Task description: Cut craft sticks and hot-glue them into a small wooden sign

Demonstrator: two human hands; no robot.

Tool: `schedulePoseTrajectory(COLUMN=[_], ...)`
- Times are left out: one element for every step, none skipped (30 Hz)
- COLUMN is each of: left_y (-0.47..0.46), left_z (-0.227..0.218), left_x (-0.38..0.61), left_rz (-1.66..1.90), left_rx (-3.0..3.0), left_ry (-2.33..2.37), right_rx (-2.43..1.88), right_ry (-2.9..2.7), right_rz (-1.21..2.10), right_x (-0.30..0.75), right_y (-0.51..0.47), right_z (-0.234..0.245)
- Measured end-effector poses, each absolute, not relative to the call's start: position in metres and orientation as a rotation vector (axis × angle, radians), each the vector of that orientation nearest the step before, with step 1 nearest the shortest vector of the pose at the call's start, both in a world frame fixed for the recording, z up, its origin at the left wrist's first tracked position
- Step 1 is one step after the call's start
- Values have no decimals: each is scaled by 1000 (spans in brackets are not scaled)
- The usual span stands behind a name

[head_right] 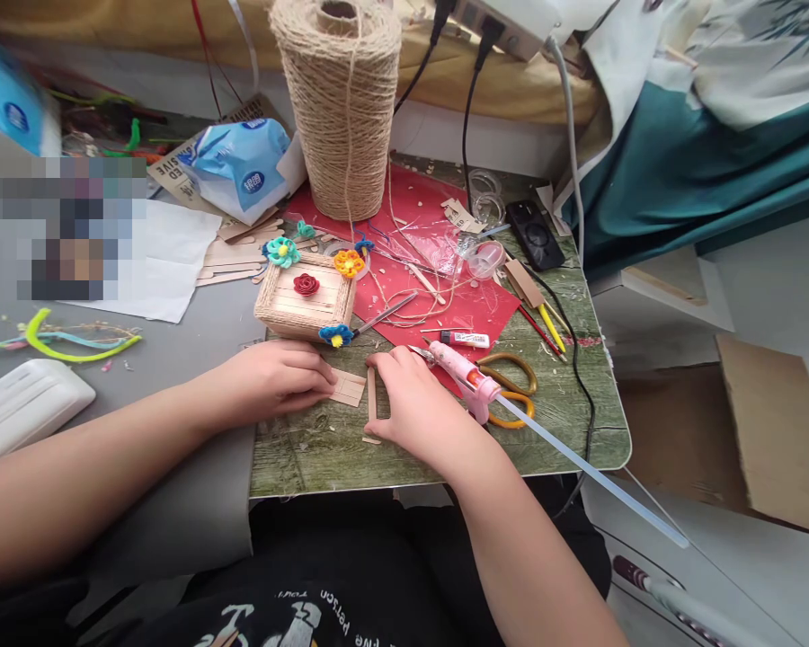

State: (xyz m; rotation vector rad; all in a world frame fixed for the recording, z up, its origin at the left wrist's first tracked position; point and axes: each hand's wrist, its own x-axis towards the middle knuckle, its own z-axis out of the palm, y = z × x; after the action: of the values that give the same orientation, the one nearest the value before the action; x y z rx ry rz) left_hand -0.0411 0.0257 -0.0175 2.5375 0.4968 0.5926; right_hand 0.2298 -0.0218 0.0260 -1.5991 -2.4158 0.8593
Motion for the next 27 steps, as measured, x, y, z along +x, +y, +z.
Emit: schedulePoseTrajectory(left_y=[26,25,25,25,25,25,25,25,25,25,25,25,25,25,25,25,25,25,25,25,25,25,25,25,25,25,25], left_z=[-17,-17,-17,-17,-16,-16,-16,-16,-16,-16,-16,-16,-16,-16,-15,-15,-15,-15,-16,-16,-17,-17,-17,-18,-18,-18,-18], left_x=[-41,-41,-41,-41,-41,-41,-41,-41,-41,-41,-41,-41,-41,-41,-41,-41,-41,-41,-41,-41,-41,-41,-41,-41,-41,-41,-41], left_rz=[595,596,597,596,592,588,584,581,580,582,585,588,589,591,590,592,598,609,623,633,643,645,641,634,626,618,610], left_rx=[2532,2530,2530,2533,2537,2540,2541,2543,2546,2549,2553,2558,2562,2565,2565,2564,2560,2556,2553,2552,2553,2558,2566,2577,2588,2599,2608], left_ry=[494,494,494,494,496,499,500,500,499,499,500,502,504,504,504,502,502,502,504,506,508,509,510,508,508,506,505], right_rx=[-1592,-1583,-1568,-1551,-1532,-1517,-1508,-1506,-1502,-1494,-1476,-1453,-1430,-1414,-1408,-1414,-1426,-1442,-1455,-1465,-1474,-1483,-1491,-1498,-1504,-1507,-1507], right_ry=[-2407,-2395,-2384,-2372,-2357,-2339,-2317,-2293,-2270,-2248,-2234,-2224,-2218,-2211,-2200,-2188,-2179,-2171,-2170,-2172,-2176,-2179,-2180,-2181,-2184,-2184,-2185], right_rz=[854,854,864,875,882,887,891,895,906,915,920,910,886,853,821,800,792,793,797,799,797,790,779,770,761,754,750], right_x=[230,230,231,231,232,232,232,232,231,229,227,224,220,217,213,210,207,204,203,201,201,200,200,200,200,200,200], right_y=[-23,-24,-25,-27,-29,-31,-34,-36,-38,-39,-41,-42,-43,-44,-44,-44,-44,-43,-43,-42,-41,-41,-40,-40,-40,-41,-41], right_z=[26,26,26,26,25,24,22,21,19,16,14,12,10,9,7,6,5,5,4,4,3,3,2,1,0,0,-1])
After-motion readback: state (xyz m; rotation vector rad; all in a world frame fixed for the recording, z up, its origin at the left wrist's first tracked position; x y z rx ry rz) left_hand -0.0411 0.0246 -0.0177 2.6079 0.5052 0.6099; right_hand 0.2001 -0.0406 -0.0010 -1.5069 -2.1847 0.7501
